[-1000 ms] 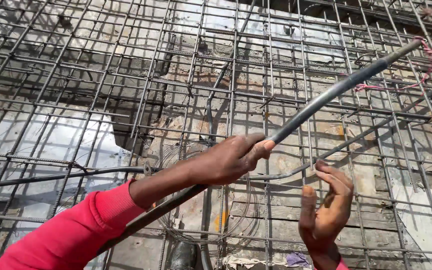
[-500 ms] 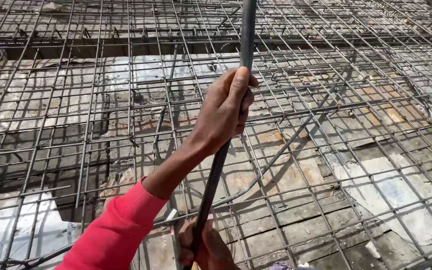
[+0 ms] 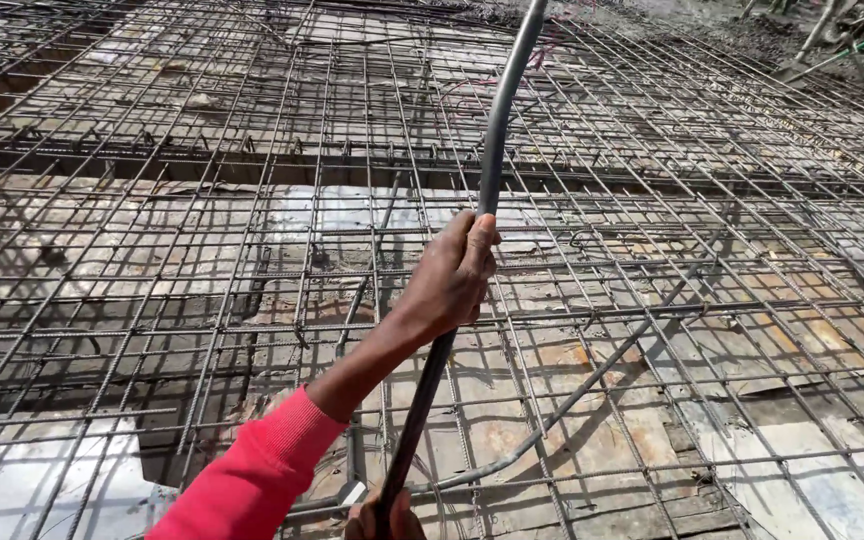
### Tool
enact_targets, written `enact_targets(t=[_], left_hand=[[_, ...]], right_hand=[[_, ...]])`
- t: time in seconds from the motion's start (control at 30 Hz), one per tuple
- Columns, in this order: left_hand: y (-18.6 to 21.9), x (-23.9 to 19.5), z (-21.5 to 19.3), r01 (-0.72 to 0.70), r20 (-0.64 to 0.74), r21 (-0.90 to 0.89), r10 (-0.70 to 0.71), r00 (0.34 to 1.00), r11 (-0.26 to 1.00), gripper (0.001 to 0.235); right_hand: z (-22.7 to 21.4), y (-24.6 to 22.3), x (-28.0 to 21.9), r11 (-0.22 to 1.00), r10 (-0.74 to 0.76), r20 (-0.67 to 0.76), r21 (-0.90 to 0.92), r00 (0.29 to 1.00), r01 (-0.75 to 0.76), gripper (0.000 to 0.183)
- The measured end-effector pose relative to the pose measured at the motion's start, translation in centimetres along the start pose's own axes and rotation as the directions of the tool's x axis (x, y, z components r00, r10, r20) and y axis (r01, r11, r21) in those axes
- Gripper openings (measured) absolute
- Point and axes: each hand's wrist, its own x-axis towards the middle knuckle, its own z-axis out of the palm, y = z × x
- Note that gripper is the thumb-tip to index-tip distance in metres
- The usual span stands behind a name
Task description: The person routes a black electrical conduit through a steel rebar grid on a concrete slab. They pull the conduit through the grid, align it along the rebar, and secure it in place using wire ties. The person also handles a flexible metal conduit and a coil of wire ties during the process.
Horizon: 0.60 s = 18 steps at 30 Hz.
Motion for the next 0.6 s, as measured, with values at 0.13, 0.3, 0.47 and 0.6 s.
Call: enact_targets(t=[0.13,0.3,0.47,0.6], left_hand=[[-1.6,-1.9,-0.7,0.056,0.002,0.364,-0.061,0.998,0.930,0.041],[-1.5,-13.8,-2.0,0.224,0.217,0.538,-0.390,0.895,0.812,0.034],[-9.8,-23.2,-0.7,0.230,0.304,0.693,-0.566,0.766,0.684,0.037],[-14.5,-26.8,-1.5,0.395,0.183,0.705,-0.689,0.702,0.589,0.051]], right_hand=[[18.2,-15.7,3.2,0.954,0.084,-0.902,-0.049,0.423,-0.295,0.094],[29.7,-36.7,9.6,0.693,-0.553,-0.766,-0.641,0.327,-0.330,0.090],[29.8,-41.6,9.7,0.745,-0.541,-0.685,-0.659,0.488,-0.101,0.097],[27.6,-42.1,8.9,0.747,-0.654,-0.724,-0.664,0.221,0.035,0.050]])
